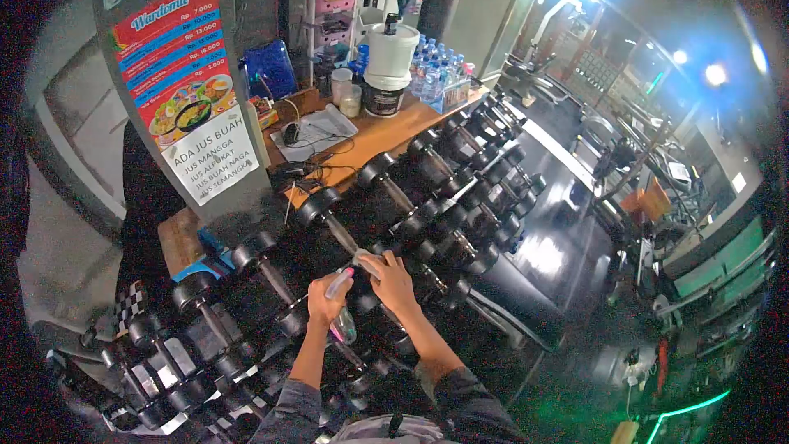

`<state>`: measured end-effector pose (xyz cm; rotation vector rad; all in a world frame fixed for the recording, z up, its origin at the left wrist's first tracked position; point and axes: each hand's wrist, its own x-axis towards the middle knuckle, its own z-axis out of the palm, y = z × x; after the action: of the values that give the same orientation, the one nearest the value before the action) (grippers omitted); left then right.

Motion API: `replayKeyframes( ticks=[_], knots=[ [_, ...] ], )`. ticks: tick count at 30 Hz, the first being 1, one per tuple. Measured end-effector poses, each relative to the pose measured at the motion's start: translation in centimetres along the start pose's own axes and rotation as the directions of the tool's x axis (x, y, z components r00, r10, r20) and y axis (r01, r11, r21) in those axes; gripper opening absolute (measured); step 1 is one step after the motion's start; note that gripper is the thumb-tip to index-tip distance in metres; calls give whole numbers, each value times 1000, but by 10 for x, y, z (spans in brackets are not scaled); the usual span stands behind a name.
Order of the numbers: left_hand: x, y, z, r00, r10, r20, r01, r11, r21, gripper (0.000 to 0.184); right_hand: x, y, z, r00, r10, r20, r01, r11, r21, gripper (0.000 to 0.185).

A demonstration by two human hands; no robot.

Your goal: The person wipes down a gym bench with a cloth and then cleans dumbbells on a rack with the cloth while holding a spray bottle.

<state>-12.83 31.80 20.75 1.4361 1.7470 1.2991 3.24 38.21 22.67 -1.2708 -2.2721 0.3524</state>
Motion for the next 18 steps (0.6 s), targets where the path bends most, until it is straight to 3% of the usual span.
replayKeyframes(
  ticks=[2,4,6,7,9,10,12,13,14,16,17,18],
  knots=[
    [0,8,-4,998,57,-2,-57,998,-11,29,3,11,1,999,18,37,-17,999,-34,40],
    [0,-3,-1,1000,-8,2,8,1000,0,28,6,28,6,999,-7,-53,11,996,91,36],
    [1,-5,5,998,38,-52,-38,999,-3,29,9,44,11,986,108,-128,-75,968,238,34],
    [1,-2,7,997,27,-71,-27,1000,8,29,12,55,15,989,92,-116,-60,966,250,34],
    [2,3,7,994,51,-101,-43,996,79,27,21,77,26,937,347,48,-328,821,466,29],
    [3,2,10,992,39,-117,-28,995,97,27,24,86,30,941,333,66,-322,816,480,29],
    [3,-3,9,995,-9,-101,23,990,140,27,32,102,40,777,499,383,-609,441,659,28],
    [3,-6,7,995,-86,-41,90,989,115,26,33,108,43,761,490,425,-623,372,688,28],
    [1,-8,9,993,-103,-54,109,985,135,26,30,112,45,758,474,448,-630,359,688,28],
    [2,-3,13,993,11,-117,3,992,124,25,33,108,37,861,413,297,-485,493,722,30],
    [1,-1,13,994,8,-106,10,985,173,25,32,108,36,938,306,160,-336,703,626,29],
    [1,4,13,995,-5,-102,25,981,191,25,31,102,28,935,308,177,-347,688,637,29]
  ],
)
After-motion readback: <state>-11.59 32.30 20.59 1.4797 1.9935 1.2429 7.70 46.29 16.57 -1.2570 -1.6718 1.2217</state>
